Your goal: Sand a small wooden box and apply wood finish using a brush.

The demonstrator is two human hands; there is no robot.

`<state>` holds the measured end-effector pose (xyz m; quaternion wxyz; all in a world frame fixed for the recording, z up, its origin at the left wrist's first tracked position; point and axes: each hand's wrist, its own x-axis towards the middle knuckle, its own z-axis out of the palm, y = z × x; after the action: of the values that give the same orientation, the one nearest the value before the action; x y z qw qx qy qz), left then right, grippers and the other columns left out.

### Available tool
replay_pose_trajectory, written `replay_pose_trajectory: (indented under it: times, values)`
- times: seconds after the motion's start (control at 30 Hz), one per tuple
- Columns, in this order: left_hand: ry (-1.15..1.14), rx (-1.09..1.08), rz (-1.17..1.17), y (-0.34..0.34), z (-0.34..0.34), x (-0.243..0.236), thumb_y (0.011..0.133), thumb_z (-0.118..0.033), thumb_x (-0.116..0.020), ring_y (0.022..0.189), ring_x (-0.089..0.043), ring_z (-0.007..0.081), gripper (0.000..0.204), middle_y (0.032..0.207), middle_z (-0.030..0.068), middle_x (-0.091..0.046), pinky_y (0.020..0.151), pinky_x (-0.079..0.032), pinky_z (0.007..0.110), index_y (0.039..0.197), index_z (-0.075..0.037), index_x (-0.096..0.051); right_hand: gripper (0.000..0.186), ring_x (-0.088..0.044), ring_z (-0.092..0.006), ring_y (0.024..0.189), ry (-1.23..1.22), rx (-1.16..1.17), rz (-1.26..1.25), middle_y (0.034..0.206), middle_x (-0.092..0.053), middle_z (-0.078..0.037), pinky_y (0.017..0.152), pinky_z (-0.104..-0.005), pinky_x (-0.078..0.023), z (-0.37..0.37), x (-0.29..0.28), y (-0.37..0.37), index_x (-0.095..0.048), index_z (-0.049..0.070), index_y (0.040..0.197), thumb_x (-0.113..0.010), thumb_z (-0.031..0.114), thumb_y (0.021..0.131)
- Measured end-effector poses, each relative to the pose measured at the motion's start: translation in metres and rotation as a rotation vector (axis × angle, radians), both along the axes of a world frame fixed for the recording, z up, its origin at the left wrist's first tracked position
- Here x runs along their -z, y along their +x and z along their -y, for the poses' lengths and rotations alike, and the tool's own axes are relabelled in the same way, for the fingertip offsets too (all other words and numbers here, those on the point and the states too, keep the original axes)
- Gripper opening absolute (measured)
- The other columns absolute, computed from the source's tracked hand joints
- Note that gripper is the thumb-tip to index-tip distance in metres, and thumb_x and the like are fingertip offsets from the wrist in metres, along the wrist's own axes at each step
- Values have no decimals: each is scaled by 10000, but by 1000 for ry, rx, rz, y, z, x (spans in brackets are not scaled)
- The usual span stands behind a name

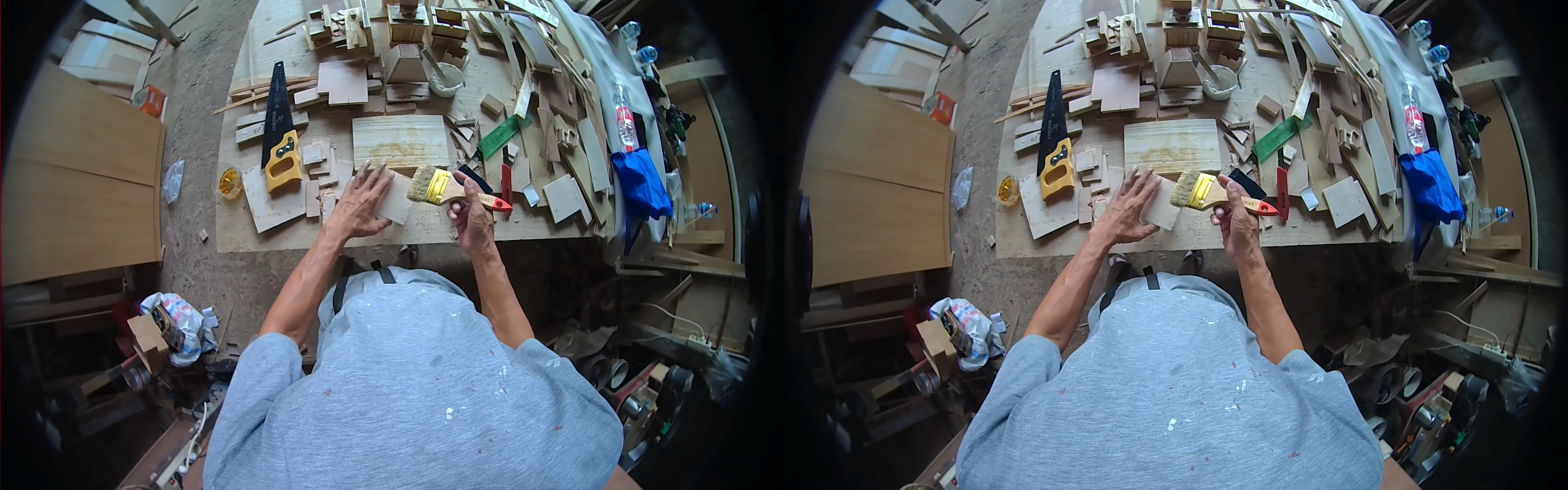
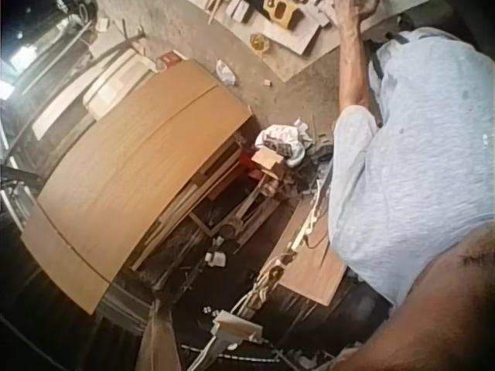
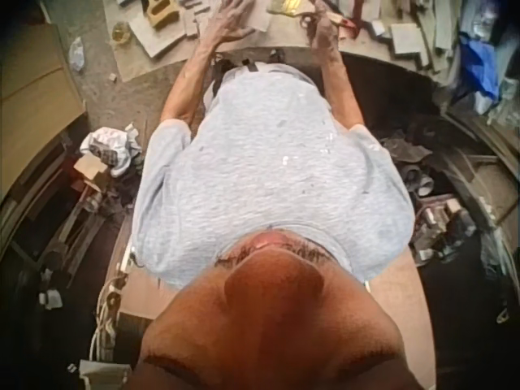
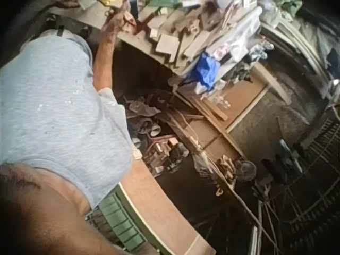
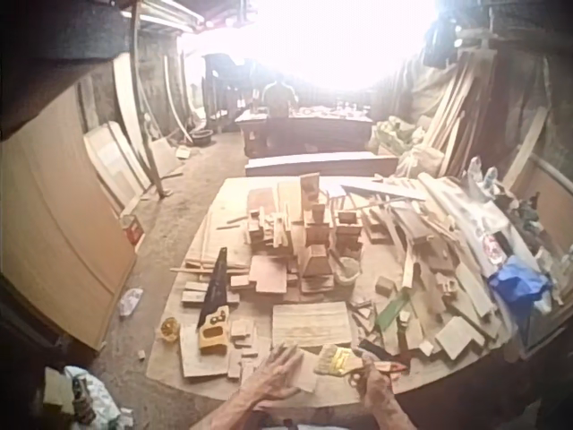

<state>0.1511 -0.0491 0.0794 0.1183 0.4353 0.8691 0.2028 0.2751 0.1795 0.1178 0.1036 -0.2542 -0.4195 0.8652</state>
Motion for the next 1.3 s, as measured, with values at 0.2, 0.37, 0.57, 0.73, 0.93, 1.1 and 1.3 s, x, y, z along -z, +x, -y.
replay_pose_trajectory:
  times: [0.2, 0.37, 0.57, 0.73, 0.93, 1.1, 1.3]
  values:
    - [-64, -214, 8, 22, -29, 5, 645, -514, -848, 1450, -269, 382, 1070, 1513, 191, -359, 1179, -308, 497, 1475, -24, -383, 505, -548, -36, 650, -109, 34, -47, 855, -609, 4, 536, -173, -486, -13, -8, -4, -544, 22, 1346, -625, 382, 1002]
    - [53, -155, -11, 28, -16, 14, 619, -419, -893, 1473, -221, 402, 1190, 1590, 226, -198, 1231, -233, 471, 1536, -21, -247, 407, -644, -79, 771, -37, -98, -98, 982, -658, -51, 592, -163, -520, -13, -12, 4, -512, -3, 1315, -676, 50, 946]
    - [237, -128, 277, 14, 4, 30, 666, -324, -882, 1511, -183, 374, 1210, 1618, 237, -183, 1253, -203, 418, 1574, -8, -147, 437, -462, -55, 442, 66, 66, 156, 664, -573, 1, 363, -210, -318, -8, -3, 5, -637, 61, 897, -697, 493, 927]
    - [361, -175, 425, 11, 7, 40, 686, -326, -878, 1495, -252, 353, 1174, 1603, 215, -259, 1245, -231, 395, 1567, 1, -175, 413, -369, -33, 427, 92, 47, 256, 648, -522, 48, 396, -213, -225, -6, 2, 5, -593, 175, 815, -702, 564, 897]
    - [335, -189, 395, 10, 6, 45, 666, -326, -886, 1484, -275, 351, 1175, 1589, 214, -288, 1241, -238, 407, 1566, -19, -196, 372, -534, -76, 491, 439, -192, 265, 694, -597, -9, 431, -207, -351, 6, -6, -13, -651, 87, 903, -627, 451, 978]
    - [376, -173, 309, 10, 7, 52, 676, -325, -869, 1458, -318, 364, 1123, 1561, 217, -340, 1224, -271, 428, 1557, -25, -240, 416, -688, -146, 588, 652, -344, 224, 764, -671, -78, 505, -220, -529, 19, -10, -40, -669, -15, 998, -650, 400, 967]
    - [376, -191, 351, 9, 8, 48, 649, -308, -876, 1443, -334, 365, 1128, 1543, 213, -368, 1223, -278, 428, 1554, -37, -261, 374, -629, -120, 500, 825, -281, 320, 715, -663, -72, 451, -240, -495, -3, -8, -54, -685, -26, 1027, -671, 339, 947]
